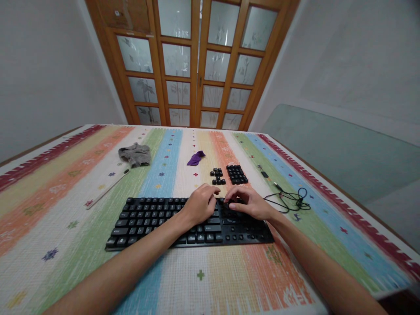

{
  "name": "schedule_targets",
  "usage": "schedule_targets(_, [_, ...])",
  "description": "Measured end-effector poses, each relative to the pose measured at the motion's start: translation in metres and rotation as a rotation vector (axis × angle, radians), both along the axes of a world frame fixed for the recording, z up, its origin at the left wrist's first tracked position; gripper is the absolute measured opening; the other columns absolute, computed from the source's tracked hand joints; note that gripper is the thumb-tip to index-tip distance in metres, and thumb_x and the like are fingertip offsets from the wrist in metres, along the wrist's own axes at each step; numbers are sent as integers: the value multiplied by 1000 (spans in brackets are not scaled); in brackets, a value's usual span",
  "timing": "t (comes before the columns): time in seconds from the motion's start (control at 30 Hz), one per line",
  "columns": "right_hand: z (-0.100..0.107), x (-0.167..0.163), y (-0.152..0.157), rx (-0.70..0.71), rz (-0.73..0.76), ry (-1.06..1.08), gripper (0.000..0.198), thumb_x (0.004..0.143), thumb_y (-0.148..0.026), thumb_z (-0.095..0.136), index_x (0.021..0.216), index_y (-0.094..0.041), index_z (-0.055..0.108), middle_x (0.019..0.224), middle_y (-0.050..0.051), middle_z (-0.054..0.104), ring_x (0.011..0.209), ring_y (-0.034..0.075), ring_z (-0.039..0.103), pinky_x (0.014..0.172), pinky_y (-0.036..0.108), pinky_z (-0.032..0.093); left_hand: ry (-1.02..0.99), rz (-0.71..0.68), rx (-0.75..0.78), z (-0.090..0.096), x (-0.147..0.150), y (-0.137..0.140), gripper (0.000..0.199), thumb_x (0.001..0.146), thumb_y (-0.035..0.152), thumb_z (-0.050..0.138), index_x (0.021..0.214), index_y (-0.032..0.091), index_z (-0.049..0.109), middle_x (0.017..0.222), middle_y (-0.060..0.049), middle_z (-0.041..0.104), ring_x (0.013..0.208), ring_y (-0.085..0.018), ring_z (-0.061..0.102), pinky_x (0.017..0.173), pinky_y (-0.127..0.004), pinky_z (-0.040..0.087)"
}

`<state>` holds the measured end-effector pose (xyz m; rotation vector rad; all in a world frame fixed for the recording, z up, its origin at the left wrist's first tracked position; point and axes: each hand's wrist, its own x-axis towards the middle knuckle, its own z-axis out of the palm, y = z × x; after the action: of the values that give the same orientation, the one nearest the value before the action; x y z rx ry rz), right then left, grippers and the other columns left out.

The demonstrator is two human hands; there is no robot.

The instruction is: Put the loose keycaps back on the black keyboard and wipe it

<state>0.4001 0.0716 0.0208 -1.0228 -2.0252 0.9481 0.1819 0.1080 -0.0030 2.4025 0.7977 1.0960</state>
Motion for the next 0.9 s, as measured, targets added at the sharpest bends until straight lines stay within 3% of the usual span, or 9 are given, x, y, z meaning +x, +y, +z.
schedule_targets(0.13, [4, -4, -6, 135, -76, -173, 17, 91, -35, 65, 96, -19, 67, 93, 5, 66, 84, 18, 57, 78, 32, 46, 10, 8, -10, 0, 0, 0, 25, 83, 3, 49, 97, 16, 66, 93, -7, 69, 92, -21, 64, 85, -37, 54])
schedule_targets(0.33, [0, -12, -11, 269, -48, -282, 10, 93, -25, 61, 100, -19, 66, 98, 7, 67, 98, 22, 56, 90, 40, 45, 4, -2, -13, -1, 0, 0, 23, 83, 4, 51, 96, 14, 66, 93, -8, 69, 93, -21, 63, 87, -37, 54])
schedule_targets(0.9, [-8, -13, -9, 367, -73, -213, 3, 88, -17, 68, 90, -19, 70, 84, 5, 64, 83, 20, 57, 74, 33, 47, -9, -74, -138, 6, -2, 2, 21, 77, 8, 59, 94, 17, 68, 93, -6, 69, 92, -20, 63, 88, -36, 53])
